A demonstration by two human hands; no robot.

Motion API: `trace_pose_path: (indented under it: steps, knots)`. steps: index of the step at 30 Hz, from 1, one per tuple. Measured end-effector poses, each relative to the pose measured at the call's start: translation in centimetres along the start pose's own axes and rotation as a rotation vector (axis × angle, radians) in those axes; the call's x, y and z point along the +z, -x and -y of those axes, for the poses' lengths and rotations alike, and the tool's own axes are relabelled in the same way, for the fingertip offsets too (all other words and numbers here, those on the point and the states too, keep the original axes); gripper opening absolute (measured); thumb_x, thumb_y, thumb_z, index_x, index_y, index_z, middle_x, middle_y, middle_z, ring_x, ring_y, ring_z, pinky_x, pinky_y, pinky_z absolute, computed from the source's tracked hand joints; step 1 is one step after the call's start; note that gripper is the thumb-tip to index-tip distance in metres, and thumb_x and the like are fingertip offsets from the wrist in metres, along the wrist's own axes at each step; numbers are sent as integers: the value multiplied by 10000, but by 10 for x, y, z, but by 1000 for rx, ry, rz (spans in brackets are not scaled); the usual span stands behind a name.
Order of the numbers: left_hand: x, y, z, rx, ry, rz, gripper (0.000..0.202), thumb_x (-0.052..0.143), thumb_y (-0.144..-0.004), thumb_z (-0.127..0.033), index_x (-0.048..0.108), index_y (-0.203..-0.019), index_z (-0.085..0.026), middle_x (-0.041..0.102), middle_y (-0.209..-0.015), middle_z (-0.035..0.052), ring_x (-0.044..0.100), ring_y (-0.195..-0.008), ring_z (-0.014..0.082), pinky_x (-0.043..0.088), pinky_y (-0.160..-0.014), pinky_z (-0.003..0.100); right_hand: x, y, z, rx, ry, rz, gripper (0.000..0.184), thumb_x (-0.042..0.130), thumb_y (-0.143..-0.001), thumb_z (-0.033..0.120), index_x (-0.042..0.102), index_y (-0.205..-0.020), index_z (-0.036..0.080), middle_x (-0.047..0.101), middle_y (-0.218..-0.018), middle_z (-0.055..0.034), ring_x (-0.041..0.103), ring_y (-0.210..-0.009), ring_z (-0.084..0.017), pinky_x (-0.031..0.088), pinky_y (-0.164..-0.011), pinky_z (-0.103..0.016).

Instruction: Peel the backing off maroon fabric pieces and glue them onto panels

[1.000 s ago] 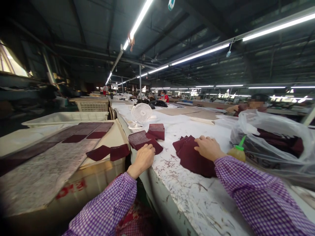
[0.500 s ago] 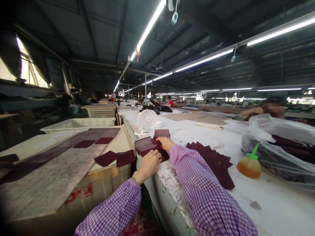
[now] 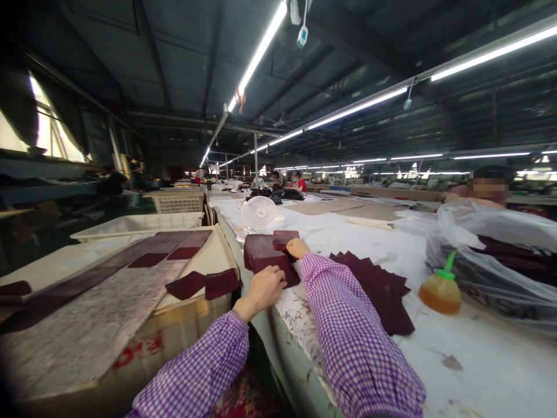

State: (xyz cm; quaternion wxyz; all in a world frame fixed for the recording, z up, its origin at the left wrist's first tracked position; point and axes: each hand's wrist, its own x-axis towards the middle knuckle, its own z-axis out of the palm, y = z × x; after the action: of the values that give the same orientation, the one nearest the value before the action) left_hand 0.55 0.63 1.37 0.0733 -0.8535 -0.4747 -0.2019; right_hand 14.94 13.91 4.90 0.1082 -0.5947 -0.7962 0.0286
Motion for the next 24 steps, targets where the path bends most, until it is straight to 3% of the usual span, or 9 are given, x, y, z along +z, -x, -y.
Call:
trace_pose_path:
  steps: [9, 15, 20, 24]
  knots:
    - [5, -12, 11, -9, 18, -7, 229, 442, -882, -224, 607, -1038, -196, 631, -1005, 62, 572, -952, 189, 442, -844, 293, 1, -8, -8, 210, -10, -87, 286, 528, -897, 322, 558, -1138, 170, 557, -1165, -86, 571, -982, -193, 493, -827, -375]
    - [6, -48, 9, -3, -27, -66, 320, 328, -909, -165, 586, -1097, -143, 566, -1157, 118, 465, -1117, 229, 375, -927, 366, 2, -10, -17, 192, -38, -166, 296, 521, -901, 326, 548, -1149, 168, 559, -1161, -79, 572, -979, -195, 495, -824, -395]
    - [22, -81, 3, 22, -60, 70, 300, 401, -892, -279, 651, -995, -149, 638, -1087, 128, 511, -1083, 256, 268, -1009, 454, 5, -13, -16, 126, -66, -205, 304, 524, -899, 330, 547, -1145, 154, 568, -1140, -76, 579, -962, -194, 499, -811, -396]
    - [37, -92, 3, -31, -98, 151, 378, 379, -893, -354, 686, -962, -145, 669, -1033, 150, 569, -1013, 291, 130, -1045, 548, -5, -18, -23, 166, -72, -274, 292, 518, -902, 327, 550, -1144, 165, 564, -1149, -77, 577, -964, -190, 499, -814, -390]
